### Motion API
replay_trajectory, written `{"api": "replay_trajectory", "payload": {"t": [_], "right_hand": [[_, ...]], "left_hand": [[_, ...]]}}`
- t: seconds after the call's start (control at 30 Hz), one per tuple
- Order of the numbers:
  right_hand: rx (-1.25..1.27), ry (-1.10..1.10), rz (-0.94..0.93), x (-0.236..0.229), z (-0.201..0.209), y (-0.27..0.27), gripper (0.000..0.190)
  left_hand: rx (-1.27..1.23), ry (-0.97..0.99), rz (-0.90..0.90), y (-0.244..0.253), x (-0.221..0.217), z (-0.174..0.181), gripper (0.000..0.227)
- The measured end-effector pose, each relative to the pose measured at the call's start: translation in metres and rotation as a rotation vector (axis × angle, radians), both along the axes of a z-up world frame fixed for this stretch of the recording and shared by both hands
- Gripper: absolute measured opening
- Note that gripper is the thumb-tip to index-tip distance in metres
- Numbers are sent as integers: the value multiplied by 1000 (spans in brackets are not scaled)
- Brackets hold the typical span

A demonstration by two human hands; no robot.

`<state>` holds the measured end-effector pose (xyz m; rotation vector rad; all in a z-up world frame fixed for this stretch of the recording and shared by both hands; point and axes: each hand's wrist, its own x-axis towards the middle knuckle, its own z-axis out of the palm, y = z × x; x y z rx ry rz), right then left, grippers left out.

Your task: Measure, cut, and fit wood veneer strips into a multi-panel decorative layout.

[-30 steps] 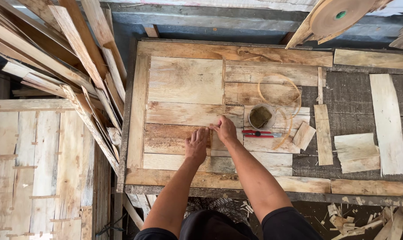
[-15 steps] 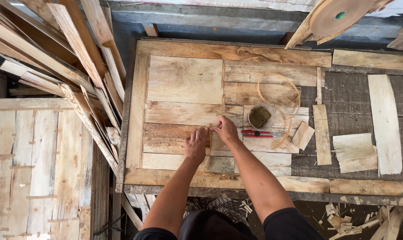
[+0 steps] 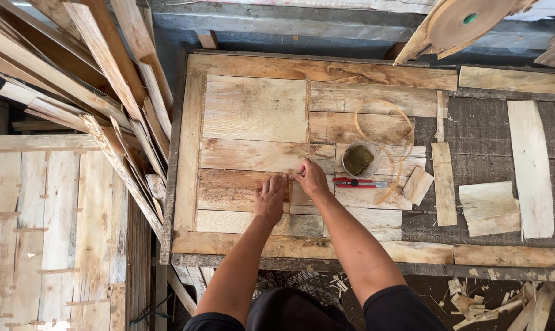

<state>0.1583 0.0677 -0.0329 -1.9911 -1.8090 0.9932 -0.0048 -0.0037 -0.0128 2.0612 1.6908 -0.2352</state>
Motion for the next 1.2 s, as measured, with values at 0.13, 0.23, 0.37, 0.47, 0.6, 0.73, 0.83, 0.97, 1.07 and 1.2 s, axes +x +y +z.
{"api": "replay_trajectory", "payload": {"t": [0.13,0.23,0.37,0.47,0.6,0.73,0.83,0.97,1.07,1.2], "right_hand": [[1,-10,16,-1,5,-1,50],[-17,-35,41,-1,9,-2,52],[12,-30,72,-1,9,-3,54],[23,-29,87,0,11,-4,55],[65,-28,127,2,11,-8,57],[11,-52,130,1,10,-6,56],[18,-54,129,0,14,-9,59],[40,-31,121,-1,12,-7,63],[68,-30,122,1,8,-7,66],[18,-35,105,-2,11,-7,64]], "left_hand": [[-4,-14,13,-1,-1,-3,92],[40,-52,21,-2,-2,-4,90],[15,-53,27,-3,-4,-2,91],[35,-70,34,-3,-4,-4,89],[20,-69,34,-3,-4,1,89],[-21,-51,25,-2,-4,3,92],[-16,-37,9,-10,-5,-8,90],[85,-97,52,-18,-6,-19,82],[91,-113,57,-23,-7,-18,79],[113,-83,33,-25,-8,-23,81]]}}
